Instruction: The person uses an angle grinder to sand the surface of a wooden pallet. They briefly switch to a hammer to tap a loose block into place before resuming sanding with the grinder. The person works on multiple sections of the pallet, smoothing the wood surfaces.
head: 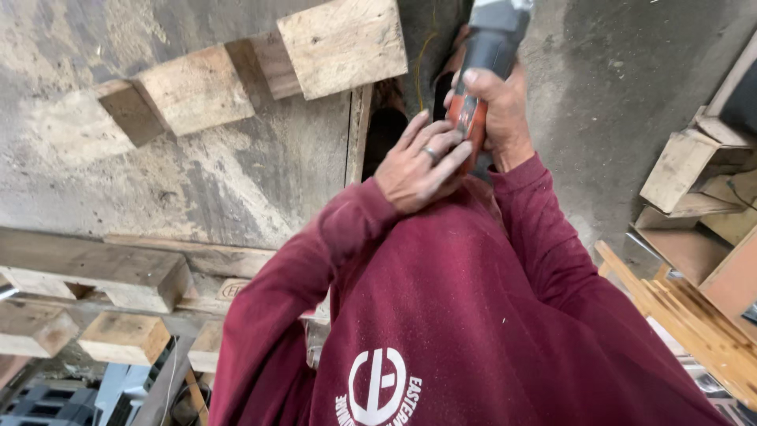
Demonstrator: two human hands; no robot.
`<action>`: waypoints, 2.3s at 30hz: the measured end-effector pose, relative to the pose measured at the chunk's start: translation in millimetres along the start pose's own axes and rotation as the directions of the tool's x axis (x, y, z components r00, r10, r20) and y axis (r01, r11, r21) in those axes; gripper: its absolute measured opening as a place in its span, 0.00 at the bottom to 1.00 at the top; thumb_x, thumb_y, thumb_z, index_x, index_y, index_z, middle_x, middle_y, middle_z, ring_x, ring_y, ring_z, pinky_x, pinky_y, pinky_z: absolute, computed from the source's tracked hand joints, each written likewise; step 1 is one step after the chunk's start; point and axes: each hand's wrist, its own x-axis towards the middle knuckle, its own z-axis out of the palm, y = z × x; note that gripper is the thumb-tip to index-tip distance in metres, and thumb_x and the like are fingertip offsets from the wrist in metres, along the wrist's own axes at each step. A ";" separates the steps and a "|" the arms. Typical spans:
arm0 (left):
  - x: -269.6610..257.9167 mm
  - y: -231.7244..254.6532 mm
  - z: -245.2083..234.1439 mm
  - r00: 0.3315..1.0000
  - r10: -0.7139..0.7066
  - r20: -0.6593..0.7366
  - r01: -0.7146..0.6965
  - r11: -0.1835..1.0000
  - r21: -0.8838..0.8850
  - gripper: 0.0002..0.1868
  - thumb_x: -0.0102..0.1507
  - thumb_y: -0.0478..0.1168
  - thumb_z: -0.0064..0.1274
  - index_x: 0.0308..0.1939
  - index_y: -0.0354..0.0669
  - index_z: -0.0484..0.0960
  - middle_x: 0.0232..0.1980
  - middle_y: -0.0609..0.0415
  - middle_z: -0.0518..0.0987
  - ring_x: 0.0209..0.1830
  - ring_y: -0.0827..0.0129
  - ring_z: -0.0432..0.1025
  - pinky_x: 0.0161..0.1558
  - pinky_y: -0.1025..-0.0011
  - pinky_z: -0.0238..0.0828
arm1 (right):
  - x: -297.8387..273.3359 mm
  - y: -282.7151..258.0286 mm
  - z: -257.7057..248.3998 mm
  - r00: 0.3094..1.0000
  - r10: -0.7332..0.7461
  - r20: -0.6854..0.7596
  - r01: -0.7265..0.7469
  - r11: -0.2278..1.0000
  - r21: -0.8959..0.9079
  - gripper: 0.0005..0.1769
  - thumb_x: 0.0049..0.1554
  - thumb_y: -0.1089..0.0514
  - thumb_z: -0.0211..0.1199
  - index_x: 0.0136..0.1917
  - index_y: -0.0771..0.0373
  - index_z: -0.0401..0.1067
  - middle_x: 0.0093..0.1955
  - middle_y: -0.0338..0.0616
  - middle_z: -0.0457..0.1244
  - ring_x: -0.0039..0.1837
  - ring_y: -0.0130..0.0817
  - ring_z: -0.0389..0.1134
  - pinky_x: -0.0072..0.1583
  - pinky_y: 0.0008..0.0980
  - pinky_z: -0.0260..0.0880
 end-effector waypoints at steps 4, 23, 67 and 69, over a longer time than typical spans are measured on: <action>-14.4 -57.9 -25.7 0.940 -0.244 -0.239 0.191 0.955 -0.225 0.14 0.69 0.45 0.64 0.51 0.45 0.76 0.48 0.53 0.79 0.48 0.62 0.76 0.54 0.60 0.76 | -15.6 -14.4 -2.5 0.990 0.118 0.081 -0.110 0.989 -0.095 0.38 0.50 0.52 0.69 0.68 0.66 0.58 0.45 0.47 0.65 0.41 0.36 0.72 0.46 0.38 0.81; 27.4 -184.2 -8.9 0.752 -0.556 -0.354 0.659 0.614 0.434 0.27 0.76 0.55 0.30 0.26 0.53 0.73 0.32 0.57 0.77 0.35 0.66 0.70 0.54 0.56 0.62 | 6.3 -31.5 -19.4 0.869 0.436 0.235 -0.393 0.896 -0.209 0.42 0.46 0.53 0.67 0.71 0.65 0.59 0.45 0.44 0.64 0.38 0.34 0.70 0.40 0.35 0.75; 30.8 -183.6 -11.8 0.701 -0.635 -0.325 0.710 0.580 0.401 0.24 0.75 0.51 0.36 0.31 0.48 0.79 0.36 0.55 0.79 0.39 0.65 0.70 0.53 0.58 0.63 | 36.2 -39.0 -16.3 0.868 0.372 0.328 -0.311 0.924 -0.223 0.43 0.49 0.54 0.69 0.73 0.66 0.55 0.46 0.46 0.63 0.40 0.35 0.71 0.44 0.37 0.78; 20.0 -179.2 -8.0 0.697 -0.653 -0.298 0.712 0.577 0.400 0.24 0.74 0.52 0.36 0.31 0.48 0.80 0.36 0.55 0.79 0.38 0.65 0.70 0.51 0.58 0.63 | 26.1 -34.5 -17.0 0.869 0.397 0.297 -0.346 0.914 -0.209 0.42 0.49 0.55 0.69 0.72 0.67 0.56 0.46 0.45 0.63 0.40 0.36 0.71 0.44 0.38 0.77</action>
